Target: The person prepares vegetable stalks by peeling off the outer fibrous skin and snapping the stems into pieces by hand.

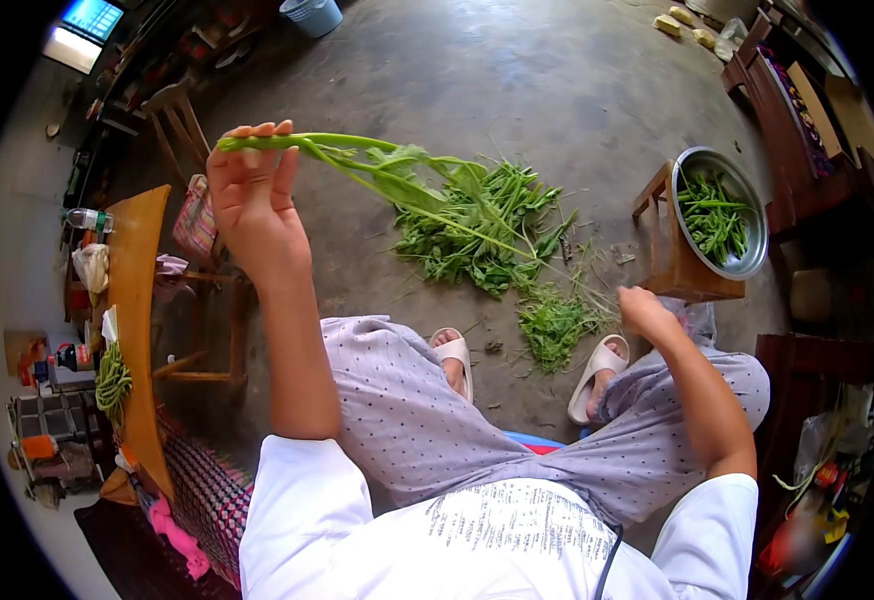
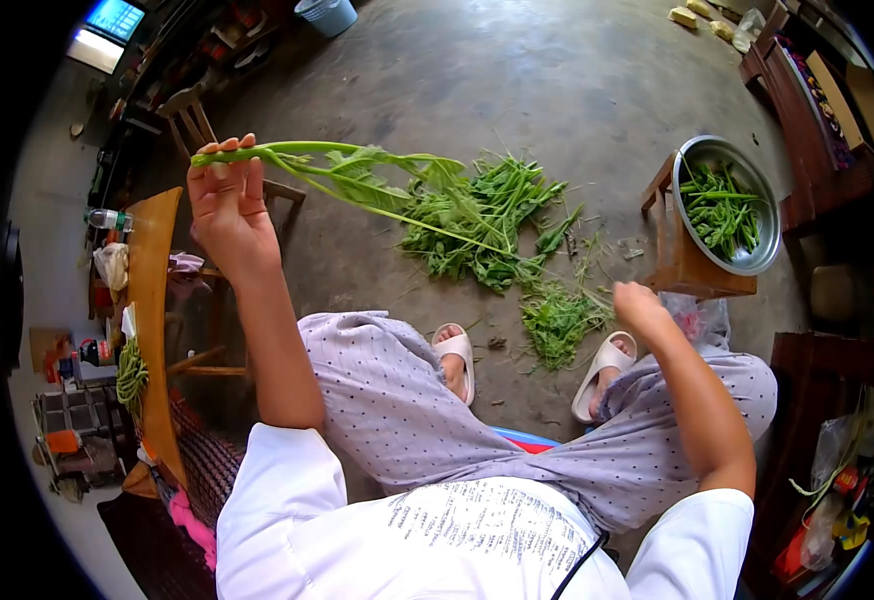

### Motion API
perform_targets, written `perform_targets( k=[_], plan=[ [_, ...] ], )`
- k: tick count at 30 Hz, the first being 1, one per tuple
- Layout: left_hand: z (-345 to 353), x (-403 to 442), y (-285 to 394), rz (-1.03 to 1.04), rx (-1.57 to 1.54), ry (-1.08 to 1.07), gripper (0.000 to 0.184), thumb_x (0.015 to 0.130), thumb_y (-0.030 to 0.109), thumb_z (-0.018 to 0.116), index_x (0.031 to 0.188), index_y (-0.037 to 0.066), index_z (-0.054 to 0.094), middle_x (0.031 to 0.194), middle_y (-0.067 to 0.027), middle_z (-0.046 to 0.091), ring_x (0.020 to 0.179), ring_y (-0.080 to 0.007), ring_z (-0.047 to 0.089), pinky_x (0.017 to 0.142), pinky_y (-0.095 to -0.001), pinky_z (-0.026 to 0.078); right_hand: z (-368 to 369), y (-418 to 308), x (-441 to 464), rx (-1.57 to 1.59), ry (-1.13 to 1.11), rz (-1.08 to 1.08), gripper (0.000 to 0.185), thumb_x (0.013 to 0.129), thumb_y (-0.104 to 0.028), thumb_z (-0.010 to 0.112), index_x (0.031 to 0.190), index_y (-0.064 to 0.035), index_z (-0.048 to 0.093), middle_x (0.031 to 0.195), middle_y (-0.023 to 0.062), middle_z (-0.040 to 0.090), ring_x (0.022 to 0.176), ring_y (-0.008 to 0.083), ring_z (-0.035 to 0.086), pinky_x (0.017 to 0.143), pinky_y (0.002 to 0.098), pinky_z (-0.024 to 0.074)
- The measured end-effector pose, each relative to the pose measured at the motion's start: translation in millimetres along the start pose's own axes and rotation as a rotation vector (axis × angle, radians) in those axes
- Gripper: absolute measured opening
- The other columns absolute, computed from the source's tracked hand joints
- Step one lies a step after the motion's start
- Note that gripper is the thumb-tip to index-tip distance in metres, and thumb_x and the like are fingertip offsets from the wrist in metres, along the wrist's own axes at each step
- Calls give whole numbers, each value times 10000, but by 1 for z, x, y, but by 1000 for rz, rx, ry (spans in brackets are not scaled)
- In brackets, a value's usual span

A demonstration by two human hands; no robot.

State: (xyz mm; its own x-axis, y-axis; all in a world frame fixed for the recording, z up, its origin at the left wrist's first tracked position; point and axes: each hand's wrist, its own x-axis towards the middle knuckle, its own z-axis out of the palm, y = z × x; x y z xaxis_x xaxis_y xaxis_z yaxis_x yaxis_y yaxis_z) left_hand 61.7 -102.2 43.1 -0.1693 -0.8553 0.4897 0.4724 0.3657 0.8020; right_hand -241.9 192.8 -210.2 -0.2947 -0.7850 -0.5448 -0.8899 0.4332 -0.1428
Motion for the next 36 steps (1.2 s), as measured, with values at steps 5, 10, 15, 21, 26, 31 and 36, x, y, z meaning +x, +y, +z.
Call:
perform_targets(
  k=[5,10,15,21,26,31,36],
  plan=[
    [-17,-1,3,28,-48,-22,199,910,11,519,1106,41,525,1082,-116,598,1052,-252,602,860,-304,534,-8,19,0,-68,-118,180,235,766,-44,558,979,31,623,996,273,628,955,395,622,825,450,511],
    [-10,-11,5,-27,-12,-90,223,895,-5,535,1112,43,539,1096,-124,600,1045,-269,608,827,-292,547,-30,-7,-3,-2,76,124,183,796,-87,568,934,19,626,912,232,655,939,366,631,793,452,511],
    [13,-34,1,-160,59,-265,200,920,128,569,1099,39,563,1048,-96,621,933,-201,646,724,-231,519,-132,-95,-33,679,509,-326,138,826,-116,654,832,5,588,624,57,516,550,158,454,518,298,372],
    [47,-68,-3,-362,20,-460,215,912,130,590,1098,23,573,1005,-94,642,892,-173,651,693,-239,522,-196,-165,-85,1047,785,-659,114,794,-19,681,906,-43,672,760,51,586,614,79,537,552,228,432],
    [62,-84,-10,-402,-81,-560,216,899,84,593,1099,7,566,1002,-82,637,896,-146,644,739,-255,561,-197,-175,-94,1005,934,-687,172,771,-21,693,940,-47,694,810,79,607,664,150,609,611,233,492],
    [69,-92,-17,-449,-144,-550,208,884,62,604,1081,4,565,1006,-79,634,882,-133,637,757,-262,568,-198,-175,-102,1024,1003,-646,137,767,-29,694,903,-43,706,805,93,637,701,169,653,622,258,529],
    [70,-93,-23,-413,-167,-560,210,866,30,617,1065,-2,560,1008,-97,636,869,-142,641,732,-251,565,-199,-174,-106,1021,1022,-627,114,765,-25,692,879,-28,703,779,93,637,666,171,653,607,258,526]
  ],
)
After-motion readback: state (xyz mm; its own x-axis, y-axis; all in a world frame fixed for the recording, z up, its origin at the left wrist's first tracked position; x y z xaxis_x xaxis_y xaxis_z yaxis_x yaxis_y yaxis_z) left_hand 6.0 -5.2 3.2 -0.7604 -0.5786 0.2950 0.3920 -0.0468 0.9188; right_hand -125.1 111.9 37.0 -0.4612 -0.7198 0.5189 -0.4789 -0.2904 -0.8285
